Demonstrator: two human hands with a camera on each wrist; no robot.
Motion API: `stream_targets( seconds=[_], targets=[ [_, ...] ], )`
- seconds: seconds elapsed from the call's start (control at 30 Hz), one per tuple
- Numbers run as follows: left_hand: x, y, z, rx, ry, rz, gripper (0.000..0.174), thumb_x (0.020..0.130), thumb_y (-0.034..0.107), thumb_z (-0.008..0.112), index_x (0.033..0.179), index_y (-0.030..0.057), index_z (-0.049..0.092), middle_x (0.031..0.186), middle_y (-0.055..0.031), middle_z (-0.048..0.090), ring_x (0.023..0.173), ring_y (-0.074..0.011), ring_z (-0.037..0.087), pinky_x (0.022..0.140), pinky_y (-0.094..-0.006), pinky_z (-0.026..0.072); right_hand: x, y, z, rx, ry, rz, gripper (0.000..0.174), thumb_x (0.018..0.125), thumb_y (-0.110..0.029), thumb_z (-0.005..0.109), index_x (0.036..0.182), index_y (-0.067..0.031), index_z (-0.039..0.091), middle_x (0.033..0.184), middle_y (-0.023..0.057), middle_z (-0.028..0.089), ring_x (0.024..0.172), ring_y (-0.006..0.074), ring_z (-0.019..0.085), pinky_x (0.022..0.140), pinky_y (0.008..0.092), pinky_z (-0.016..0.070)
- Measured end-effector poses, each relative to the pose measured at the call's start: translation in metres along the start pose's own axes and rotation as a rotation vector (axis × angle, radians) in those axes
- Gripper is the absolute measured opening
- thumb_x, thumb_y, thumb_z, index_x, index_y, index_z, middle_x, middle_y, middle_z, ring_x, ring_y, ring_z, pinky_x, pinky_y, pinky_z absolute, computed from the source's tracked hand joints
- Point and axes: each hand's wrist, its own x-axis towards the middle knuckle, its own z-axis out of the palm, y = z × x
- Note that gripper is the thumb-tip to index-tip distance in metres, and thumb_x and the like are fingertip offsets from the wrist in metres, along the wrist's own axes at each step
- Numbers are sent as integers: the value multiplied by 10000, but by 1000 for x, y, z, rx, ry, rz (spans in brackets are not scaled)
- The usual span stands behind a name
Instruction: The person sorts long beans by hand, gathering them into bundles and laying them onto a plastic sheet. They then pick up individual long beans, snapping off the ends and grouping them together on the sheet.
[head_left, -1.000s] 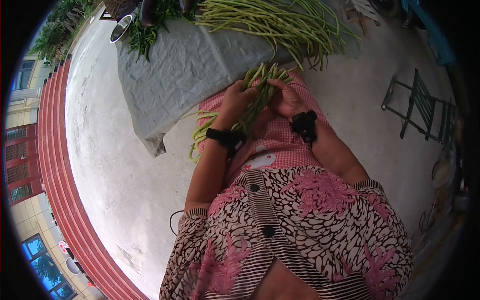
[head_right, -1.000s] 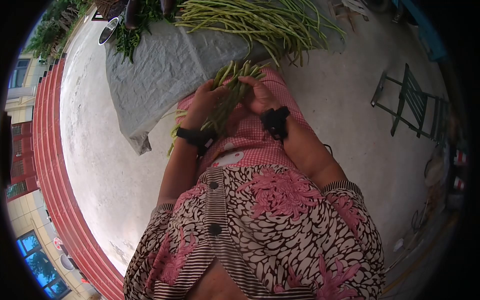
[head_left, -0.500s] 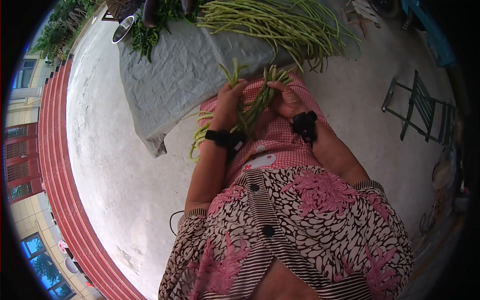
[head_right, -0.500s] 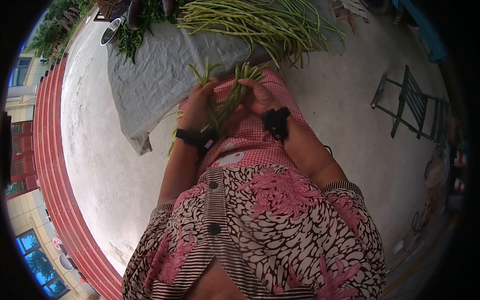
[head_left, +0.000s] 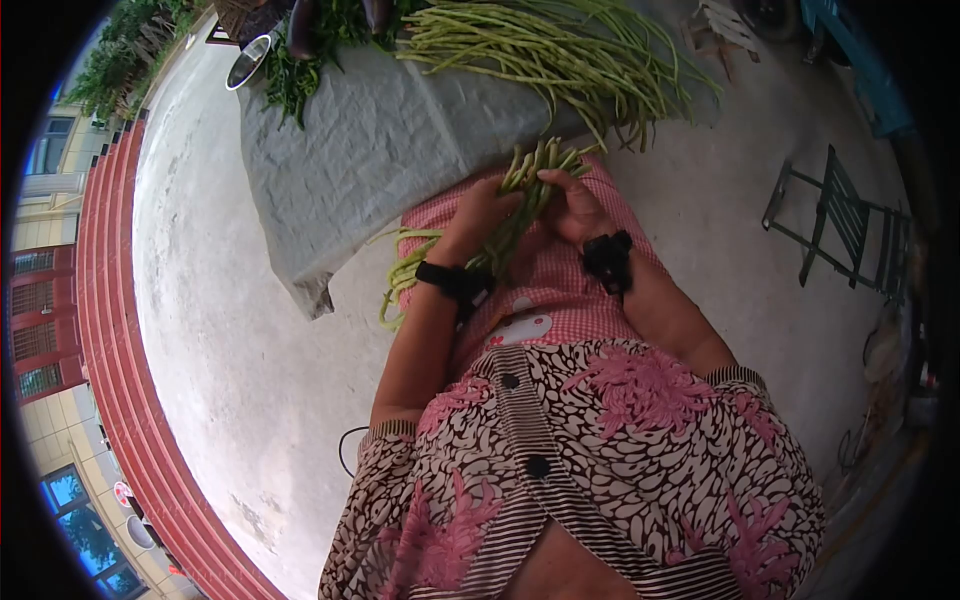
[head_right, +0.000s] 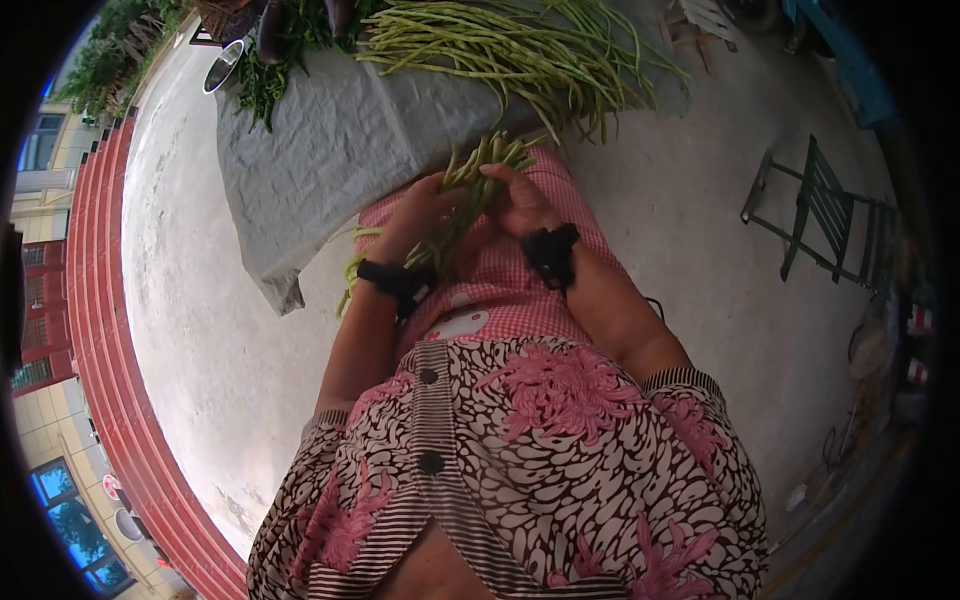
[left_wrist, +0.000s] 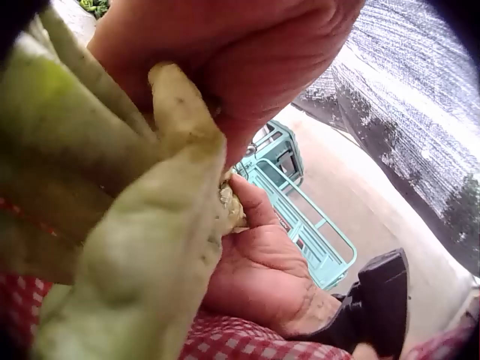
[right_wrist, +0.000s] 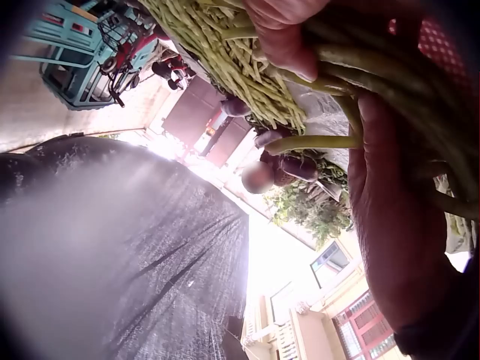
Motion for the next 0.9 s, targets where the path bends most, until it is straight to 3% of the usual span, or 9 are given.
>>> stream_targets(
  seconds=[0.13, 0.23, 0.33, 0.63, 0.83, 0.9],
  targets=[
    [-4, 12, 0, 91, 139, 6, 279, 928, 254, 617, 1077, 18, 624, 848, -21, 627, 695, -97, 555, 593, -267, 450, 1, -1, -4, 32, -32, 20, 228, 849, -94, 659, 1068, -63, 605, 1009, 62, 662, 955, 210, 629, 921, 372, 483],
    [-6, 22, -3, -351, 335, -174, 256, 923, 253, 615, 997, 9, 604, 764, -60, 630, 630, -156, 581, 588, -318, 480, 4, -2, -15, 91, -33, 55, 204, 866, -76, 648, 1066, -75, 613, 995, 50, 674, 928, 196, 647, 897, 360, 508],
    [-11, 23, -6, -348, 282, -196, 247, 934, 268, 608, 996, 31, 580, 731, -36, 596, 601, -116, 548, 543, -267, 449, 4, 1, -14, 54, -11, 20, 204, 869, -96, 655, 1068, -83, 610, 981, 37, 670, 901, 188, 646, 874, 360, 510],
    [-4, 20, 13, -305, 130, -65, 310, 804, 136, 748, 1031, -12, 598, 861, -47, 638, 753, -113, 607, 648, -266, 501, 2, 0, -6, -21, 32, -6, 289, 866, -125, 669, 1140, -91, 587, 1048, 30, 641, 973, 174, 611, 910, 361, 468],
    [-16, 36, 6, -376, -90, -92, 345, 856, 135, 683, 1141, -22, 571, 939, -62, 637, 771, -118, 616, 644, -244, 499, 2, 0, -6, -34, 9, -21, 283, 874, -129, 658, 1144, -86, 585, 1061, 42, 642, 993, 188, 609, 937, 370, 456],
    [-21, 39, 4, -564, -68, -149, 317, 856, 111, 678, 1136, -11, 592, 936, -50, 652, 787, -125, 626, 671, -259, 506, 1, 1, -4, -23, 37, -16, 284, 877, -133, 653, 1146, -76, 581, 1076, 53, 642, 1007, 197, 608, 955, 376, 447]
  ],
)
